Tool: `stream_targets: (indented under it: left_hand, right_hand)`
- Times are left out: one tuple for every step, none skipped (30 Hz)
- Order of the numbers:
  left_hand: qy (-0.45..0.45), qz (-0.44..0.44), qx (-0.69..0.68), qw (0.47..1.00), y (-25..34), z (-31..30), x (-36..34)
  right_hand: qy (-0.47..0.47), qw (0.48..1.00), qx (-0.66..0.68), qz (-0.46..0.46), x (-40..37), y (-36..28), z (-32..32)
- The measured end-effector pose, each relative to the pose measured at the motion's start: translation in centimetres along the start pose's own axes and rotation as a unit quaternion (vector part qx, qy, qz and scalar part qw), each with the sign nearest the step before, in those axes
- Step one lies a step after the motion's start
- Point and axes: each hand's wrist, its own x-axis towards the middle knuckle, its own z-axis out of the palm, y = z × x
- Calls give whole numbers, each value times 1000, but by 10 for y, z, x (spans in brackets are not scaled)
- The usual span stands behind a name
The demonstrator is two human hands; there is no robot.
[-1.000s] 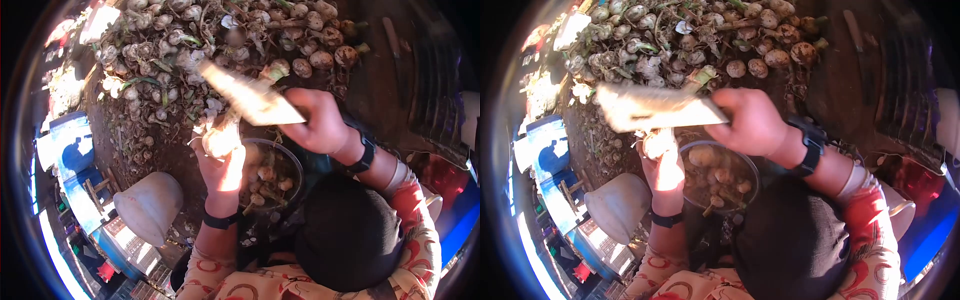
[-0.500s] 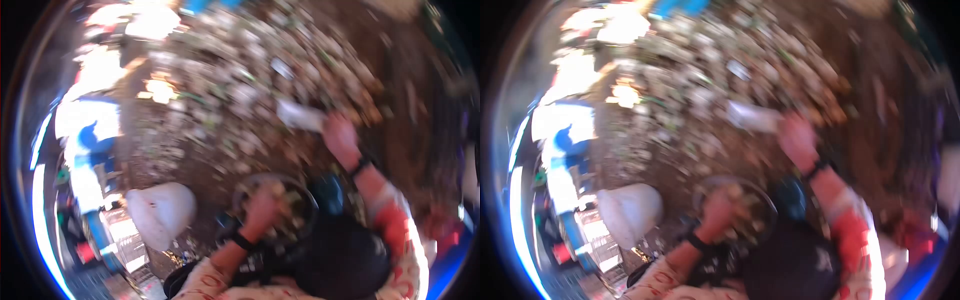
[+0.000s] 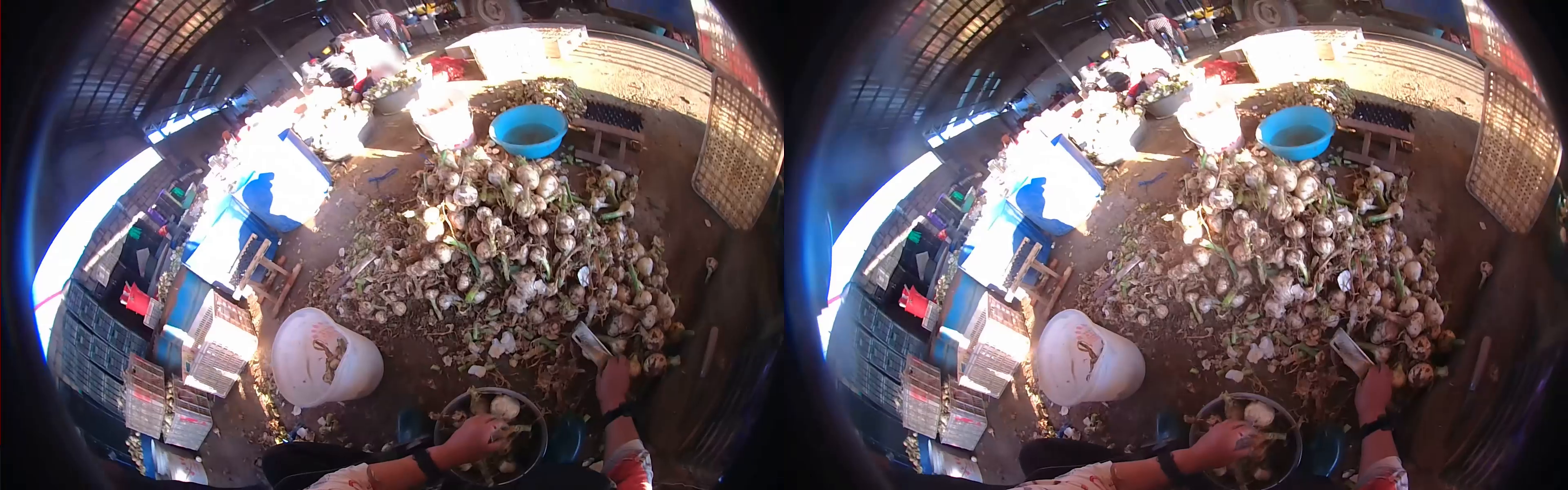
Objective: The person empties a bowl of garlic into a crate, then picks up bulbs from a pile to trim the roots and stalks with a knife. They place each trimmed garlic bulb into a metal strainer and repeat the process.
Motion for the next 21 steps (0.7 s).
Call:
stream_targets:
  left_hand:
    - [-37,-6,-26,999,5,-4,-2]
    - [-74,-11,-51,996,9,-6,-4]
    - [-71,-5,-48,996,10,-7,-6]
    - [-57,23,-39,997,10,-10,-11]
    - [-41,53,-31,997,11,-14,-13]
    - [-36,58,-28,997,10,-20,-17]
    - [-46,30,-24,998,12,-26,-23]
    - [-56,0,-20,998,13,-34,-29]
    - [-52,4,-20,998,17,-42,-35]
    - [-14,5,-15,1000,21,-50,-43]
    - [23,6,-10,1000,24,-55,-52]
    - [27,12,-11,1000,23,-58,-57]
    - [65,30,-5,997,24,-64,-60]
    - [102,48,0,994,26,-70,-65]
    - [106,54,-1,993,28,-78,-72]
    - [137,36,-31,989,46,-98,-79]
    - [166,20,-63,984,61,-117,-85]
    - [227,48,-35,972,70,-132,-91]
    - [269,53,-78,959,78,-145,-98]
    - [335,118,-81,931,73,-153,-101]
    - [371,135,-92,914,83,-167,-110]
  right_hand:
    - [5,1000,0,1,1,2,4]
    - [-30,999,-22,-10,5,6,7]
    - [-64,997,-43,-23,7,8,8]
    - [-56,997,-41,-23,6,6,5]
    - [-81,997,-3,-13,4,4,1]
    - [-107,994,32,-4,2,3,-5]
    - [-101,994,30,-6,-4,-6,-20]
    - [-81,995,59,-15,-15,-26,-39]
    - [-61,994,88,-23,-25,-41,-54]
    - [-57,994,87,-26,-31,-49,-61]
    - [-89,979,178,45,-38,-54,-67]
    - [-117,950,266,115,-43,-58,-76]
    - [-108,951,265,113,-44,-63,-87]
    - [-67,922,356,133,-45,-70,-99]
    - [-28,884,442,150,-45,-73,-110]
    - [-23,886,439,145,-42,-70,-111]
    - [-43,836,522,164,-35,-64,-107]
    - [-62,777,599,181,-31,-58,-111]
    - [-61,781,598,171,-28,-85,-160]
    - [-95,780,600,150,-23,-92,-181]
    - [-96,800,579,130,-17,-98,-196]
